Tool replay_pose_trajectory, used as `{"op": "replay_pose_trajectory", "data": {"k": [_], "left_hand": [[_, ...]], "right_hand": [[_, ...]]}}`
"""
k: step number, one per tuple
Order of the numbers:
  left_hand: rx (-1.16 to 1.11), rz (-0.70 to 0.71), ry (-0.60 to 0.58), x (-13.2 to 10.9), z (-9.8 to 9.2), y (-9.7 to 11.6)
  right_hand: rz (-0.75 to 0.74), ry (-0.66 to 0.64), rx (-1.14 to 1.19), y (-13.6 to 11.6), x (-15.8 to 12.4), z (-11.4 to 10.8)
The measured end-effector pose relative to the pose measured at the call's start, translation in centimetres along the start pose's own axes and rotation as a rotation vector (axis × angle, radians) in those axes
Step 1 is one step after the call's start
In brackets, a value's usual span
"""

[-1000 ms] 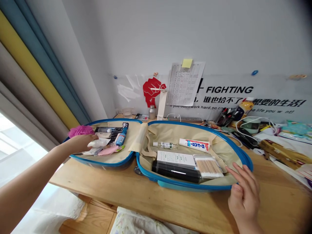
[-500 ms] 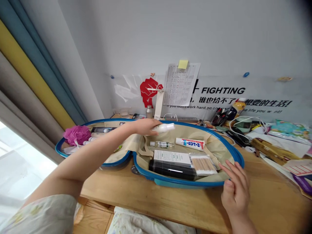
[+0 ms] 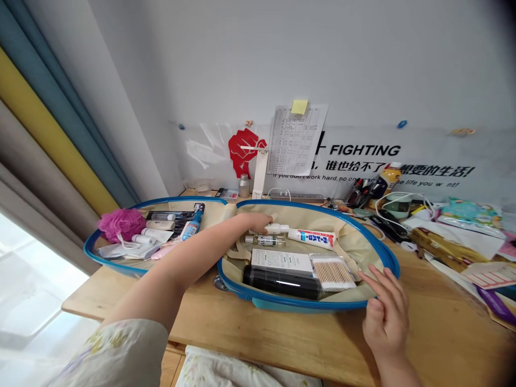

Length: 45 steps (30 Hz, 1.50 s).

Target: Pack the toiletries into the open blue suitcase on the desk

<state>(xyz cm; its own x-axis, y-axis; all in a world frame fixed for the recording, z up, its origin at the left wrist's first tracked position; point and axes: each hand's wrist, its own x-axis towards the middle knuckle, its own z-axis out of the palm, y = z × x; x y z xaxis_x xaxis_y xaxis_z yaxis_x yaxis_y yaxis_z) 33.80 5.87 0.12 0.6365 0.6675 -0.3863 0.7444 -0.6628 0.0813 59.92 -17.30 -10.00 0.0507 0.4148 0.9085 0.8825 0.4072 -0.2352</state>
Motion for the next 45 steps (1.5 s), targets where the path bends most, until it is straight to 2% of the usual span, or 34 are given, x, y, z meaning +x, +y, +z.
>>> {"op": "replay_pose_trajectory", "data": {"k": [8, 17, 21, 24, 26, 28, 31, 34, 36, 39, 41, 45], "left_hand": [[0.022, -0.018, -0.064, 0.1, 0.4, -0.6], [0.023, -0.010, -0.066, -0.1, 0.6, -0.5], [0.023, -0.019, -0.023, -0.7, 0.2, 0.4], [0.014, -0.026, 0.081, -2.4, -1.3, 0.7], [0.007, -0.060, 0.174, -4.4, -2.7, -0.2], [0.007, -0.161, 0.250, -6.9, -4.0, -2.3], [0.025, -0.448, 0.266, -10.8, -4.8, -6.7], [0.002, -0.660, 0.159, -13.8, -3.4, -10.7], [-0.050, -0.737, 0.061, -15.1, -1.7, -12.3], [-0.147, -0.785, -0.047, -16.1, 0.9, -13.1], [-0.188, -0.787, -0.070, -16.2, 2.1, -13.1], [-0.191, -0.796, -0.059, -15.7, 3.1, -13.2]], "right_hand": [[0.020, 0.006, -0.007, -0.2, 0.2, 0.0], [0.041, 0.008, -0.006, -0.1, 0.2, 0.1], [0.011, 0.010, -0.010, 0.0, 0.2, 0.1], [-0.007, 0.010, -0.012, 0.0, 0.2, 0.1], [-0.011, 0.013, -0.008, 0.0, 0.2, 0.1], [-0.005, 0.011, -0.010, 0.1, 0.1, 0.1], [0.002, 0.008, -0.016, 0.1, 0.1, 0.2], [-0.006, 0.015, -0.001, 0.1, 0.1, 0.2], [-0.007, 0.027, 0.016, 0.1, 0.1, 0.3], [0.004, 0.025, 0.012, 0.2, 0.1, 0.3], [0.011, 0.019, -0.004, 0.2, 0.1, 0.3], [0.022, 0.034, 0.000, 0.2, 0.0, 0.4]]}}
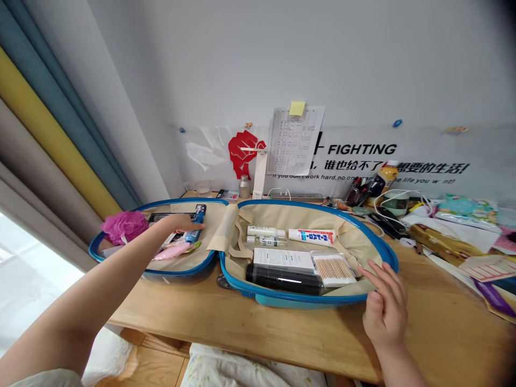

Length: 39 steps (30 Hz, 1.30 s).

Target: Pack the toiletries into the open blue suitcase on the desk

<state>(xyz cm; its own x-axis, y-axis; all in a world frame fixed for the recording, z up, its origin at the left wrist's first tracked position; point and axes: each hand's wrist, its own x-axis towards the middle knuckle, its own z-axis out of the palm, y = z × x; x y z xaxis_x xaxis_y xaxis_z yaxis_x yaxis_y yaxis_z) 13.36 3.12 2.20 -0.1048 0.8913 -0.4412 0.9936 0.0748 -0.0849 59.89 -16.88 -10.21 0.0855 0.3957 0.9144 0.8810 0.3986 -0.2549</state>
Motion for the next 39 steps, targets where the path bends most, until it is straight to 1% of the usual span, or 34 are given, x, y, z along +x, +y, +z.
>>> {"op": "replay_pose_trajectory", "data": {"k": [7, 12, 14, 17, 19, 21, 23, 25, 27, 29, 33, 35, 37, 39], "left_hand": [[0.020, 0.011, 0.100, 0.9, 0.3, 0.4], [-0.008, 0.010, 0.167, 0.4, 0.3, 0.3], [-0.046, 0.029, 0.204, -0.2, -0.2, 0.2], [-0.136, 0.082, 0.282, -1.5, -1.4, 0.5], [-0.213, 0.146, 0.349, -2.4, -2.4, 1.1], [-0.292, 0.233, 0.411, -3.4, -3.2, 2.4], [-0.360, 0.325, 0.445, -4.3, -3.8, 4.3], [-0.421, 0.458, 0.440, -5.2, -4.2, 6.8], [-0.403, 0.636, 0.389, -6.0, -4.2, 10.0], [-0.265, 0.779, 0.310, -6.7, -4.0, 13.5], [-0.096, 0.881, 0.211, -6.8, -2.9, 20.8], [-0.033, 0.920, 0.183, -6.3, -2.1, 23.8], [0.023, 0.932, 0.165, -5.6, -1.1, 26.1], [0.071, 0.921, 0.160, -5.0, -0.2, 27.7]], "right_hand": [[-0.012, -0.005, 0.000, -0.2, 0.1, -0.1], [-0.043, -0.006, 0.000, -0.4, 0.3, -0.1], [-0.046, -0.006, -0.002, -0.4, 0.3, -0.1], [-0.041, -0.014, -0.003, -0.3, 0.2, -0.2], [-0.035, -0.016, -0.001, -0.2, 0.1, -0.2], [-0.029, -0.015, -0.002, -0.2, 0.0, -0.1], [-0.025, -0.014, 0.002, -0.1, 0.0, -0.1], [-0.021, -0.015, 0.007, -0.2, 0.0, -0.2], [-0.020, -0.018, 0.008, -0.2, 0.1, -0.2], [-0.021, -0.024, 0.002, -0.3, 0.2, -0.3], [-0.019, -0.028, -0.001, -0.2, 0.2, -0.3], [-0.015, -0.029, -0.005, -0.1, 0.1, -0.4], [-0.018, -0.034, -0.008, -0.1, 0.0, -0.4], [-0.026, -0.035, -0.003, -0.1, 0.0, -0.4]]}}
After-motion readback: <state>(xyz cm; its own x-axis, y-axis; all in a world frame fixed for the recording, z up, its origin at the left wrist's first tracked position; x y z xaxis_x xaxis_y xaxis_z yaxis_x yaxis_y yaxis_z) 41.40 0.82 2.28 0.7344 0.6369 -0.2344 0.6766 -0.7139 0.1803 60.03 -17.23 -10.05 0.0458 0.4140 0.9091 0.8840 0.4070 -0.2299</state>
